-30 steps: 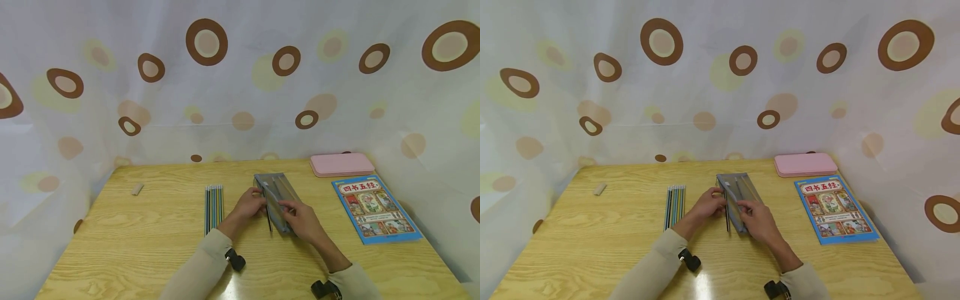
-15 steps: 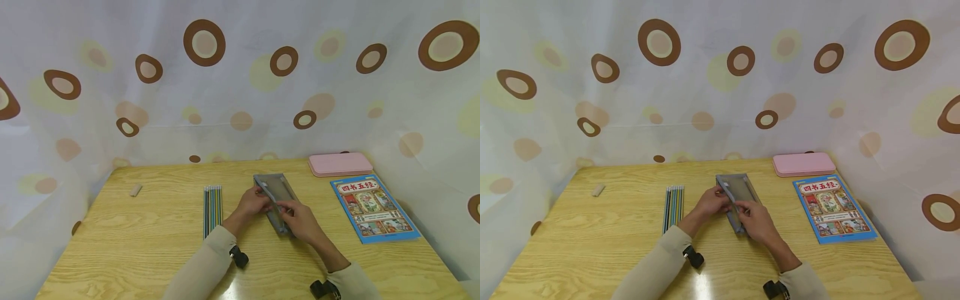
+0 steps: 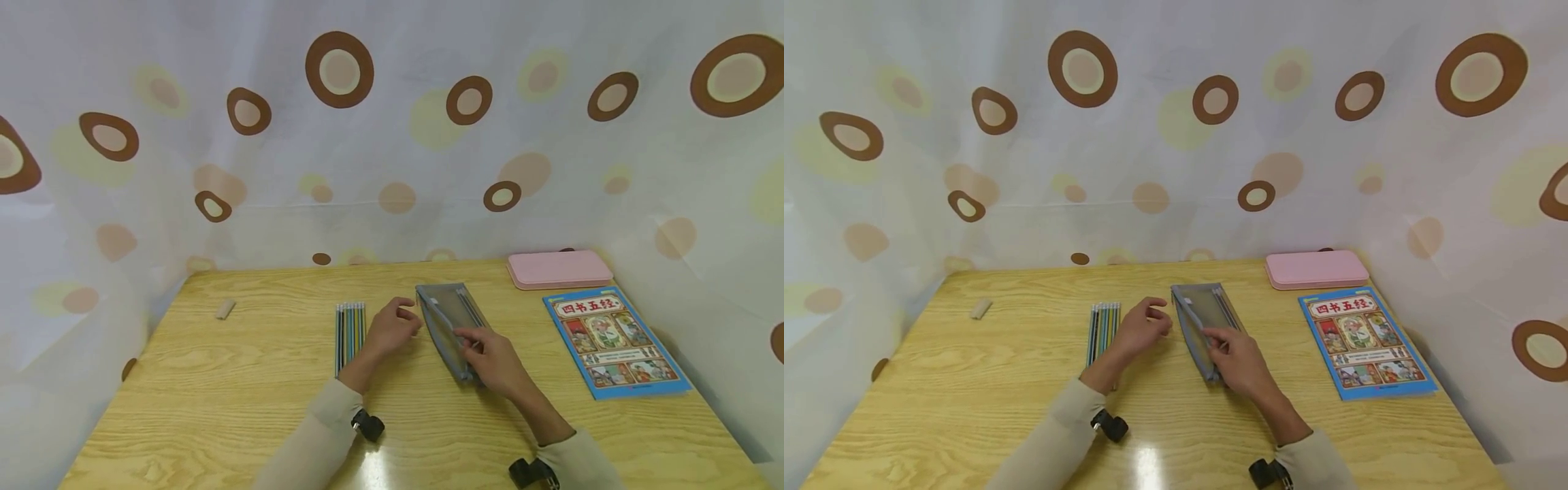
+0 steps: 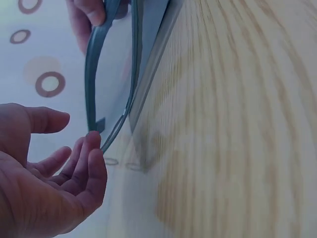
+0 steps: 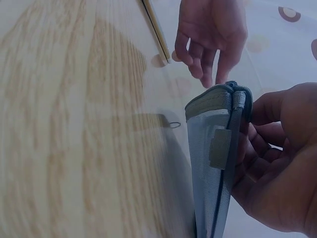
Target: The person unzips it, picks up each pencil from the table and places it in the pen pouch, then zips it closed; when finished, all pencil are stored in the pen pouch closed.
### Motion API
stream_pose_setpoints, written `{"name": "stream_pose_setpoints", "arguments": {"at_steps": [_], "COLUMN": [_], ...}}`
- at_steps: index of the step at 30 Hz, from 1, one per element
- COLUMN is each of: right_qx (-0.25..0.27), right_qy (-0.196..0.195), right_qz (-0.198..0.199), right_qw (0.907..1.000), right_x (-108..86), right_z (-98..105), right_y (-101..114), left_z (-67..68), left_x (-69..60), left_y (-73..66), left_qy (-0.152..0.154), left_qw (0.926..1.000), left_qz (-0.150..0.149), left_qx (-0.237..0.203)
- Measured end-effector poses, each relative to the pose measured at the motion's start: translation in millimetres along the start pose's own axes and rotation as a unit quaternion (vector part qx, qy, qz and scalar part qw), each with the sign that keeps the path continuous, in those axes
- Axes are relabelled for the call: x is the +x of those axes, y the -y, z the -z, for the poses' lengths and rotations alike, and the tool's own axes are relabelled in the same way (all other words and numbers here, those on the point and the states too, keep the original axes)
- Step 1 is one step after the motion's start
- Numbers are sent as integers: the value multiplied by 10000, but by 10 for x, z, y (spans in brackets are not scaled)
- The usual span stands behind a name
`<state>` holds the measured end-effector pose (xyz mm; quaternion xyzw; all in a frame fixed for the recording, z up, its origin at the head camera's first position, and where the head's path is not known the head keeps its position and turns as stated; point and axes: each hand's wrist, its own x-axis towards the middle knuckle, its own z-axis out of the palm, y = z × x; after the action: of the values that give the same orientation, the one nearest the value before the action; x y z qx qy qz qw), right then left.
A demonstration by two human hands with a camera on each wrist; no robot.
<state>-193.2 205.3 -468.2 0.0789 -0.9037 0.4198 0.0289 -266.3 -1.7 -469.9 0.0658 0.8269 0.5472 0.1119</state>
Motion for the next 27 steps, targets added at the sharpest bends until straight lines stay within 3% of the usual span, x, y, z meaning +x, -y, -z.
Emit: {"name": "stream_pose_setpoints", "arguments": {"at_steps": [7,13,17,21,24,27], "right_qx": [-14,39,62,19,-24,-61], "right_qy": [-16,-3,-23,-63,-112,-123], "right_qz": [0,1,19,37,46,60], "right_qw": [10000,10000,10000,10000,9999,9999], "right_x": [4,0,1,5,4,5], "right_z": [-7,-5,-11,-15,-11,-7], "right_y": [-24,-27,-33,-45,-49,-47], "left_z": [265,538,709,837,907,961], "left_x": [-157,-256,-308,-341,-347,-352], "left_y": [54,181,268,353,411,457], "left_qy": [-301,-680,-954,-1127,-1127,-1041], "left_qw": [9982,9906,9836,9715,9630,9591], "left_qz": [-376,-480,-315,-42,120,265], "left_qx": [367,1085,1497,2084,2445,2618]}}
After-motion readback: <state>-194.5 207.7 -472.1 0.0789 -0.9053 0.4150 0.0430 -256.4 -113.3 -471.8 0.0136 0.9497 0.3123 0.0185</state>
